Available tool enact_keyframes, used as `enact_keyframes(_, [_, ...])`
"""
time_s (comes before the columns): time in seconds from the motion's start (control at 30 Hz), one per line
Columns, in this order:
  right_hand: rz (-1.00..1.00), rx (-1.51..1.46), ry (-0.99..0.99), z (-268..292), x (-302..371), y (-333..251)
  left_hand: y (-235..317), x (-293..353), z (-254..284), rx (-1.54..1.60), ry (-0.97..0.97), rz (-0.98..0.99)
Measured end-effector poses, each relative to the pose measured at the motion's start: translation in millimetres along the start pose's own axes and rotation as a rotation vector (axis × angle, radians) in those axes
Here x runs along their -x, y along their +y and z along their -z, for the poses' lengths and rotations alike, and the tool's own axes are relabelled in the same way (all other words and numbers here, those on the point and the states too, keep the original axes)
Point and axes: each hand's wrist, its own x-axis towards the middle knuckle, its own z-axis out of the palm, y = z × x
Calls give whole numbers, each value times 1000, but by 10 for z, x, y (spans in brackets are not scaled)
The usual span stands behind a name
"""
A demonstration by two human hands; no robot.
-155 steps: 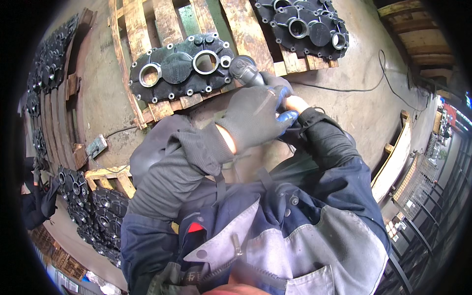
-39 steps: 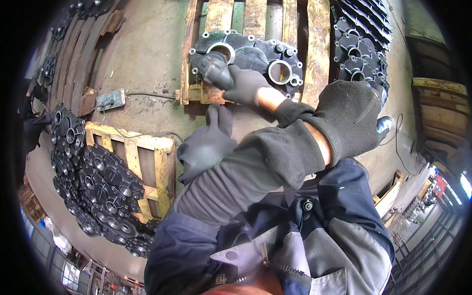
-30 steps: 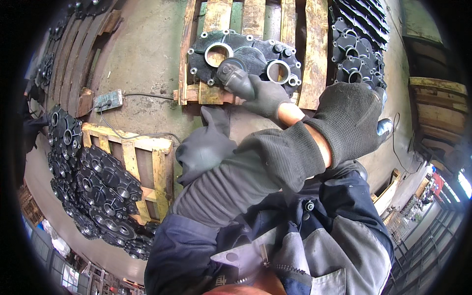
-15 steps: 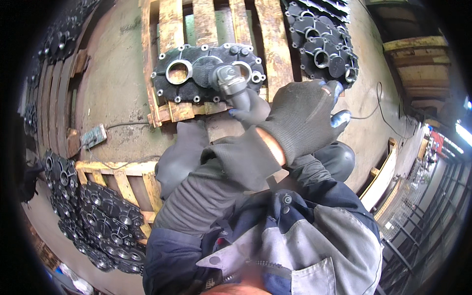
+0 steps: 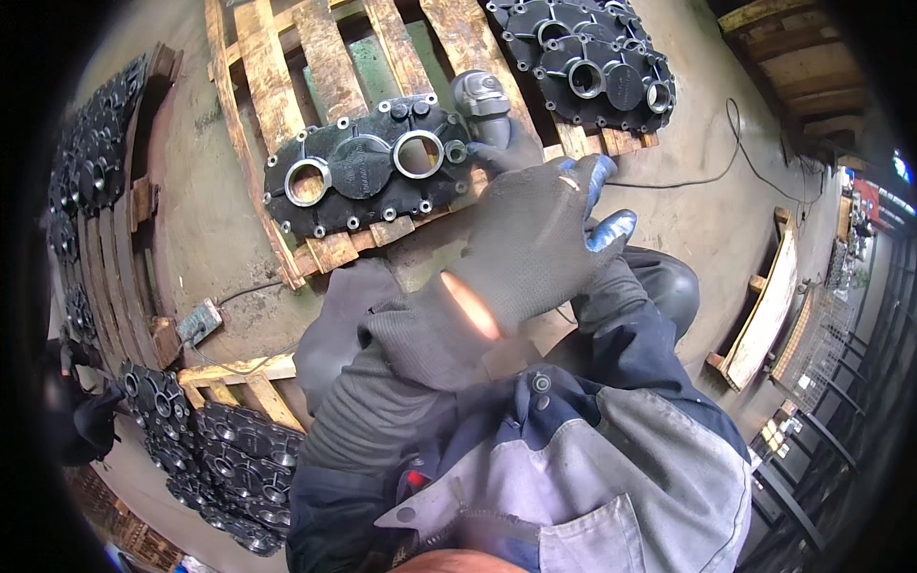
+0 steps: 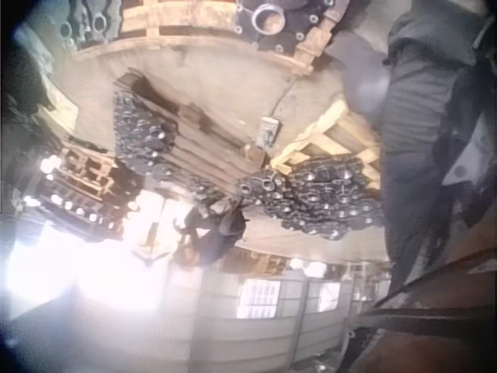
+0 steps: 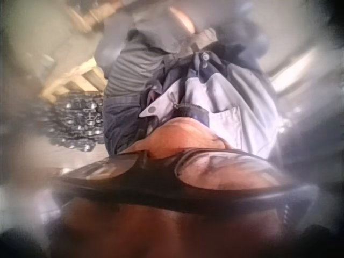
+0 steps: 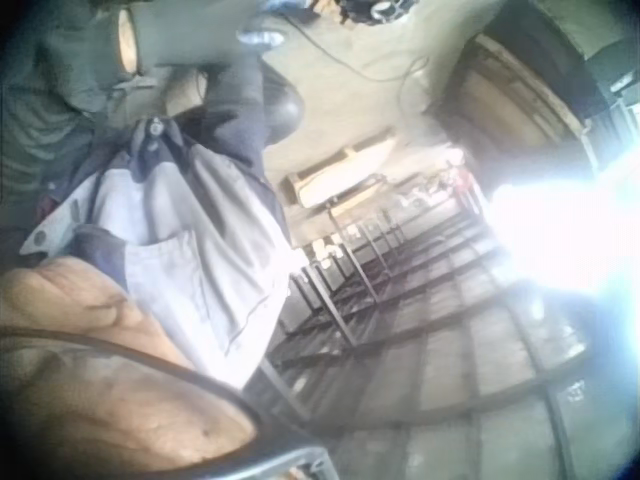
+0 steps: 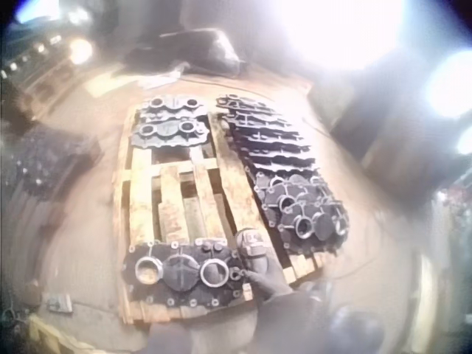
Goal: The person uses an angle grinder to smooth the edges of metal parts placed on a wooden pallet. They handle several parts one at a time, flipping them over to grind different sides, then place them back on the pallet.
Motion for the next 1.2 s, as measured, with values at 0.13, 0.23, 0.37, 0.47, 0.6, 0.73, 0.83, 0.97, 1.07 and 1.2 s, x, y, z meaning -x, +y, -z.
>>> enact_keyframes(0.13, [50, 170, 15, -38, -72, -55, 37, -102, -14, -5, -71, -3])
enact_keyframes(0.23, [78, 197, 0, -48, -253, 96, 33, -142, -94, -23, -24, -46])
enact_keyframes(0.37, [112, 314, -16, -149, -331, 43, 21, -175, -86, -9, -39, -10])
enact_keyframes(0.47, [132, 430, -20, -162, -342, -40, 0, -176, -110, -3, -7, -14])
enact_keyframes(0.6, [55, 355, -43, -69, -466, -56, 38, -212, -139, -55, -43, 9])
enact_keyframes(0.73, [109, 224, 107, -26, -223, -98, 5, -183, -212, -79, -58, -1])
enact_keyframes(0.83, [92, 192, 178, 197, -231, 460, 55, -183, -299, -100, -79, -46])
enact_keyframes(0.97, [-29, 200, 62, 77, 93, 196, 3, -124, -309, -92, -25, -4])
enact_keyframes(1.07, [-13, 299, 22, 93, 28, 434, 35, -165, -336, -66, -34, -31])
enact_keyframes(1.2, [-13, 402, -26, 109, 66, 407, 54, -170, -366, -48, -43, -23])
